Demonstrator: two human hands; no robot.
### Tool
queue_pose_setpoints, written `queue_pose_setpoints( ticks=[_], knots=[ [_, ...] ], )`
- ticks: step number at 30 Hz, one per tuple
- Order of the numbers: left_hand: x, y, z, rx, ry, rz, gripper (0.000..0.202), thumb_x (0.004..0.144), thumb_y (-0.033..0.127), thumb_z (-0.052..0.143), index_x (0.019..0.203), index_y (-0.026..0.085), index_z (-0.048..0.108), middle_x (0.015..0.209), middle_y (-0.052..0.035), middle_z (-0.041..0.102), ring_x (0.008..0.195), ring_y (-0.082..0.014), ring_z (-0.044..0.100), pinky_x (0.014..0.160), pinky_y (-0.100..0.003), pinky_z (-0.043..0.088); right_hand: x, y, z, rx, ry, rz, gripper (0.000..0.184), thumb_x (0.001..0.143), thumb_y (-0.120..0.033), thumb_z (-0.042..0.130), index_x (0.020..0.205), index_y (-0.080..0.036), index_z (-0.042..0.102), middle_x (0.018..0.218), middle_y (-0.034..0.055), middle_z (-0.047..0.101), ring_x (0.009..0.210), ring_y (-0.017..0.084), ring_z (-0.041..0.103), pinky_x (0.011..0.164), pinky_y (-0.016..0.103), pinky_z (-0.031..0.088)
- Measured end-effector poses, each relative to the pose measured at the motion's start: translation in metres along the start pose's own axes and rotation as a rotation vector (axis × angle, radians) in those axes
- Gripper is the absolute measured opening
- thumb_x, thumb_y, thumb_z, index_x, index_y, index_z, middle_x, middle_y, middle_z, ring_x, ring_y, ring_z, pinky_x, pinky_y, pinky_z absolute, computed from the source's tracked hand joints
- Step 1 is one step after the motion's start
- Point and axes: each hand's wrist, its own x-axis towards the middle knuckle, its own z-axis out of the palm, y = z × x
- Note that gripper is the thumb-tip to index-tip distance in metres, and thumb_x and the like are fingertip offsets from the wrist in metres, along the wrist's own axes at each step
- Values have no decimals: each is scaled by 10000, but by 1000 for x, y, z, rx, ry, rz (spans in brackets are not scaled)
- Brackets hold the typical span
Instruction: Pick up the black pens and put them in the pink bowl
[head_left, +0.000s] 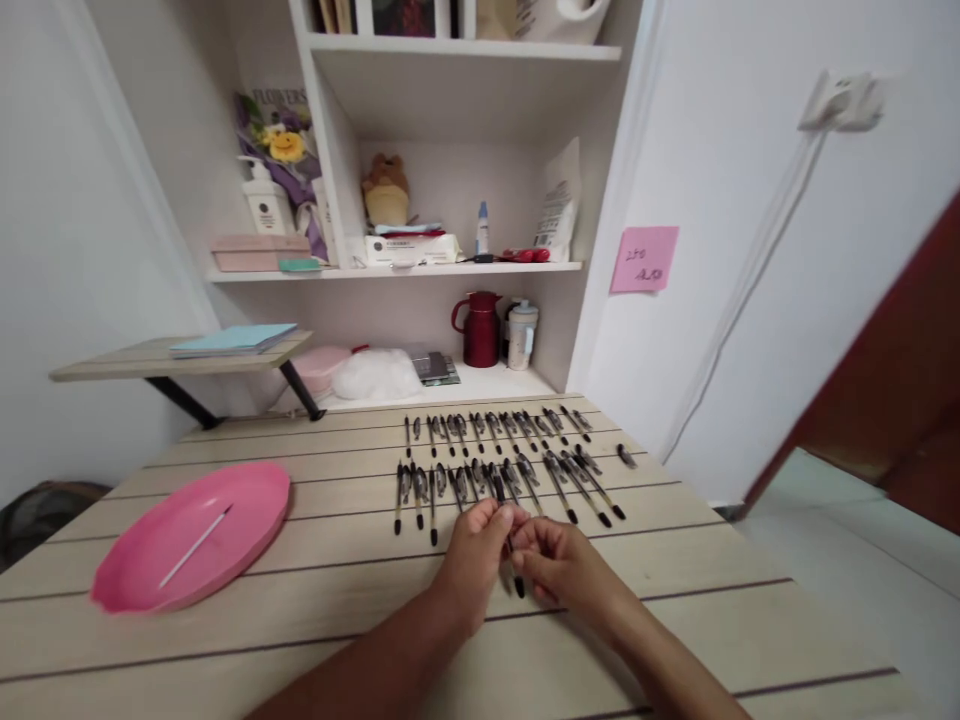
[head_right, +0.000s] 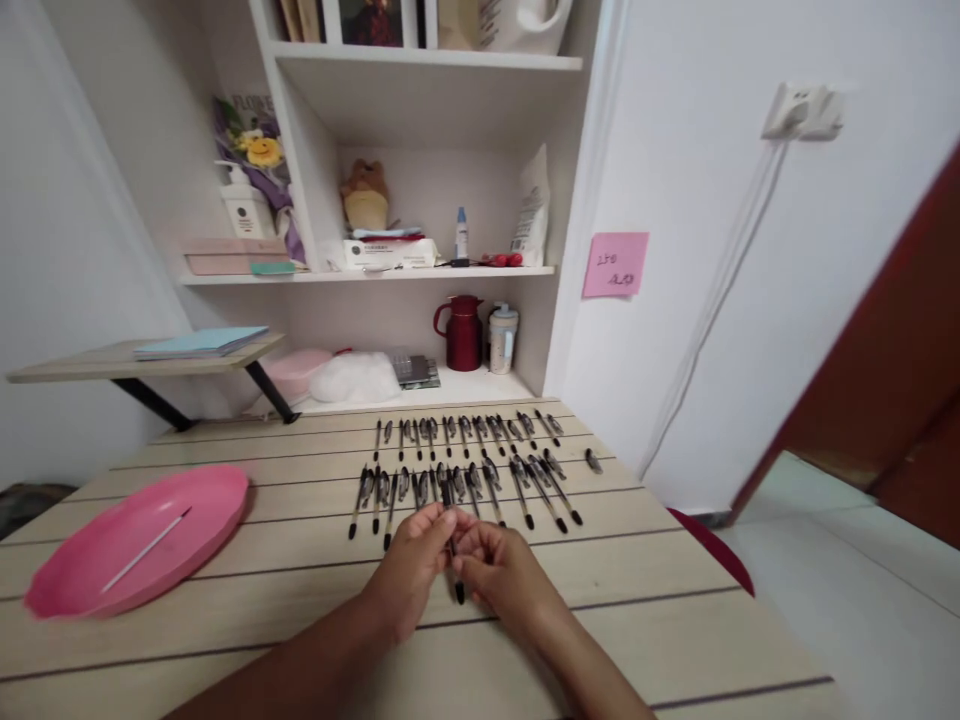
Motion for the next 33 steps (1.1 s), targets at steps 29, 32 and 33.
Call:
queue_pose_setpoints(
  ticks=[29, 32, 33],
  knots=[
    [0, 9, -39, 391, 41, 41, 358, 819, 387, 414, 940, 121, 621, 498, 20, 512, 455, -85, 359, 509, -205, 305, 67, -27, -5, 325, 101, -239, 275, 623, -257, 733, 877, -207, 638, 789, 29, 666, 619, 96, 558, 591, 227, 443],
    [1, 9, -39, 403, 26, 49, 343, 821, 382, 408, 912, 128, 619, 499, 20, 515, 463, -86, 369, 517, -205, 312, 67, -25, -5, 286, 64, -227, 290, 626, -270, 731, 892, -210, 634, 790, 28, 667, 634, 105, 567, 603, 235, 449],
    [1, 9, -40, 407, 28, 51, 333, 822, 375, 406, 900, 130, 618, 496, 22, 512, 464, -86, 370, 517, -204, 312, 67, -25, -5, 272, 52, -228, 298, 626, -274, 731, 899, -211, 631, 789, 27, 666, 624, 107, 566, 598, 240, 450]
  ],
)
